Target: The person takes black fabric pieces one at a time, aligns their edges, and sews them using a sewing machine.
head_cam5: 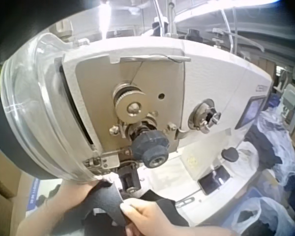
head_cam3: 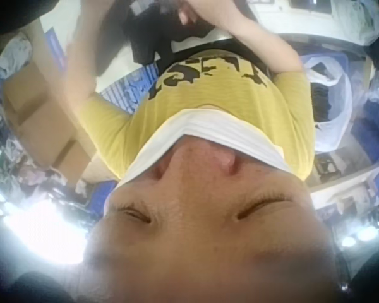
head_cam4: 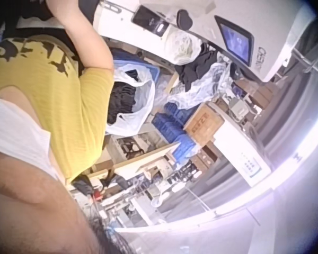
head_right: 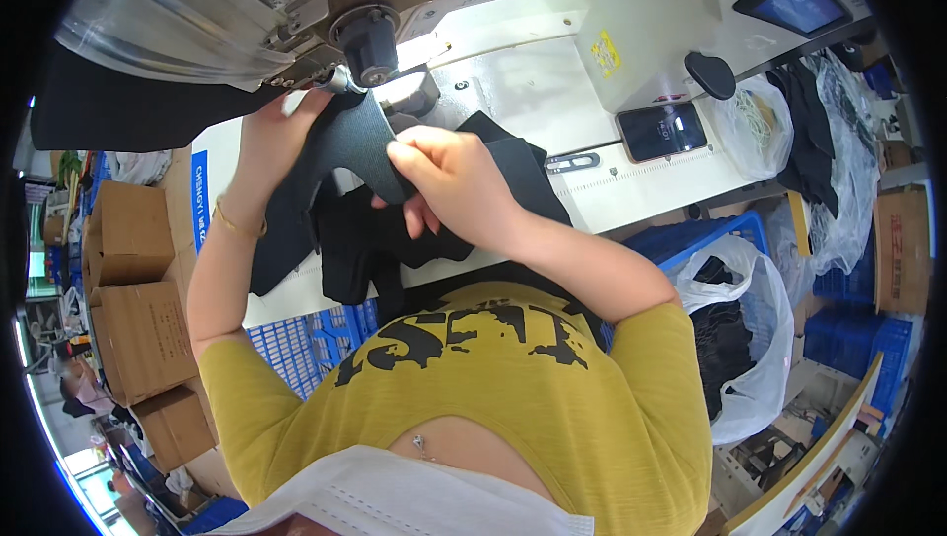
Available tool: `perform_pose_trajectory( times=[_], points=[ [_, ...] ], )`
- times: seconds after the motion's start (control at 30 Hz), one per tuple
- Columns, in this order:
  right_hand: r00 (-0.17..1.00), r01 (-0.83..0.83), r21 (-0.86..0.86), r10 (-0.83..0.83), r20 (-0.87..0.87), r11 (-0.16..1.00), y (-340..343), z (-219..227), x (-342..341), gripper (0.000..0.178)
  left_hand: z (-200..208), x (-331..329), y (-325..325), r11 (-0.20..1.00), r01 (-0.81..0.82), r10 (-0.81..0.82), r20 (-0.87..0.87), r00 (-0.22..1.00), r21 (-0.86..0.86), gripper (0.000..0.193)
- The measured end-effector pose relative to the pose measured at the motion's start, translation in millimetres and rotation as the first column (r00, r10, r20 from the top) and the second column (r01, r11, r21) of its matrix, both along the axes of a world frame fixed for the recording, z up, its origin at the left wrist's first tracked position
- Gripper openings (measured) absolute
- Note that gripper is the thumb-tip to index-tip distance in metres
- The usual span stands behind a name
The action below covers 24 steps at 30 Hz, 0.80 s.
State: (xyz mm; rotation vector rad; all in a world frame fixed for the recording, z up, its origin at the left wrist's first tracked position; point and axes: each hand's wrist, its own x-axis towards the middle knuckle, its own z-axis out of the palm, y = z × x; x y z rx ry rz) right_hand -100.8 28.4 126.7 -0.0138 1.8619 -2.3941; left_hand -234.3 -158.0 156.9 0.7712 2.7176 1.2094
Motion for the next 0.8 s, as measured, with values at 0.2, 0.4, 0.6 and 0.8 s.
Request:
perform_pose_trajectory(
  times=[0.2,0.4,0.6,0.8],
  points=[
    [0.998,-0.052,0.149,0.049,0.03,0.987,5,4,18,0.027,-22,54,-16,0.926,0.292,-0.332,-0.887,0.322,-0.241,0.021],
    [0.998,-0.025,0.161,0.033,-0.046,0.987,1,0,-5,0.03,-41,40,-9,0.903,0.355,-0.328,-0.922,0.204,-0.243,0.03],
    [0.994,0.014,0.061,-0.008,-0.107,0.998,-3,-8,-27,0.026,-45,21,-5,0.902,0.392,-0.308,-0.905,0.292,-0.18,0.037],
    [0.99,0.012,0.089,0.001,-0.139,0.996,-5,-12,-30,0.025,-42,6,1,0.924,0.357,-0.261,-0.912,0.318,-0.14,0.033]
  ],
)
